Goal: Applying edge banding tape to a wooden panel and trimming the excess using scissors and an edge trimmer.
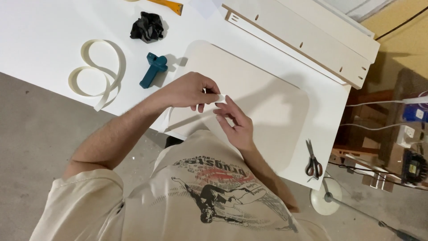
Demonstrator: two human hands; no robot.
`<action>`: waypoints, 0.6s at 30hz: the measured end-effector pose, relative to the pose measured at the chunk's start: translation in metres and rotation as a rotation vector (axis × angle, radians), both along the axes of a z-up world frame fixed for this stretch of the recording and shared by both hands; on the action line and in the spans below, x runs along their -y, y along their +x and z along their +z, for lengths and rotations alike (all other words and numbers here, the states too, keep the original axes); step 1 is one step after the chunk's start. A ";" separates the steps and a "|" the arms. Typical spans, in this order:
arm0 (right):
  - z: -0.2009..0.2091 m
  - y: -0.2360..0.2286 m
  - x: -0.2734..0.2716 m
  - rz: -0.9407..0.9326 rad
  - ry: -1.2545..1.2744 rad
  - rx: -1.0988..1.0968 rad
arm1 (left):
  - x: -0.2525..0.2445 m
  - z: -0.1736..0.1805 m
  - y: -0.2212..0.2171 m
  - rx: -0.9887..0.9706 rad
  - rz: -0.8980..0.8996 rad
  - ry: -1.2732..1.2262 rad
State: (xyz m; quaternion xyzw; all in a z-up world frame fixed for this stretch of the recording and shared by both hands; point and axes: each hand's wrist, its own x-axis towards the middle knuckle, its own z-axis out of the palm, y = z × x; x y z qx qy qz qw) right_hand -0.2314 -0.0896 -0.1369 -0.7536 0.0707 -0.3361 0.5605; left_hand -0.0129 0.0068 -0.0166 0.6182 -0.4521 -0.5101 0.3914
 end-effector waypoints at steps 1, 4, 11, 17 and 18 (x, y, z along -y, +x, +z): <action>0.000 0.001 -0.001 0.013 -0.003 -0.004 | 0.000 0.000 0.001 0.008 0.002 -0.009; 0.005 -0.003 0.000 -0.063 -0.070 -0.070 | -0.002 0.004 0.003 0.018 0.014 0.000; -0.024 -0.009 0.008 -0.108 0.037 -0.228 | -0.003 0.003 0.004 0.011 0.019 0.009; -0.092 -0.005 0.060 -0.026 0.033 -1.019 | -0.034 -0.024 0.006 0.005 0.107 0.019; -0.116 -0.007 0.072 -0.125 0.061 -1.047 | -0.044 -0.033 0.006 -0.031 0.160 0.052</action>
